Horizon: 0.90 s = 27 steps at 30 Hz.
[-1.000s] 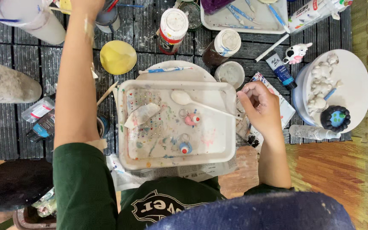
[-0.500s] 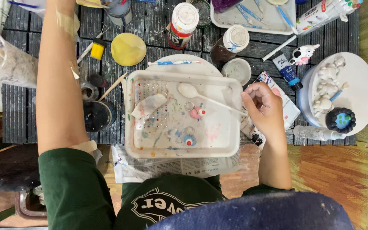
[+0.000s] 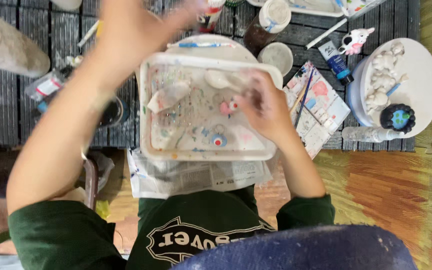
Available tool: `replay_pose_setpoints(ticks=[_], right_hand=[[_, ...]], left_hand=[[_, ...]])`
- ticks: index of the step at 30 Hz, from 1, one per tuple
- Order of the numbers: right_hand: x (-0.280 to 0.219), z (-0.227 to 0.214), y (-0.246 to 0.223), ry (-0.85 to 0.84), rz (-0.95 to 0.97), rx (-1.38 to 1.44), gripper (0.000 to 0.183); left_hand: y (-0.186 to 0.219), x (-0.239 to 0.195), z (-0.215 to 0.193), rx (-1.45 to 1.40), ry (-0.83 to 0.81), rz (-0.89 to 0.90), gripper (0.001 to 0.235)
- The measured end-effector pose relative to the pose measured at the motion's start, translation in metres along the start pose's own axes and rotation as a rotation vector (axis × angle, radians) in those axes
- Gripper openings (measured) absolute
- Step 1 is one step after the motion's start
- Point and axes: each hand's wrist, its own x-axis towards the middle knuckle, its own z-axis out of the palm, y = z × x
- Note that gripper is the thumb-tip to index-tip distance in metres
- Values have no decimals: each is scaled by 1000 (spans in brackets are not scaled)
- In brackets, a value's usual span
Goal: The person paints small figurines using a fine brush and multiple paint colors. They dip the brush into paint, apply it to the figurines, and occasionally wipe the brush on a paper towel. The figurines are placed on a white tray during the process.
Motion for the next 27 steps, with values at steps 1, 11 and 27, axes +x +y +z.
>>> replay_pose_setpoints(ticks=[1,11,27], right_hand=[[6,10,-7,-14,-60,67,52],[28,58,-24,-118,-256,3,8],[17,47,-19,-154,-320,-158,11]], left_hand=[[19,-8,11,63,-26,118,16],[66,-101,36,535,17,19,30],[36,-173,83,916,-31,-253,46]])
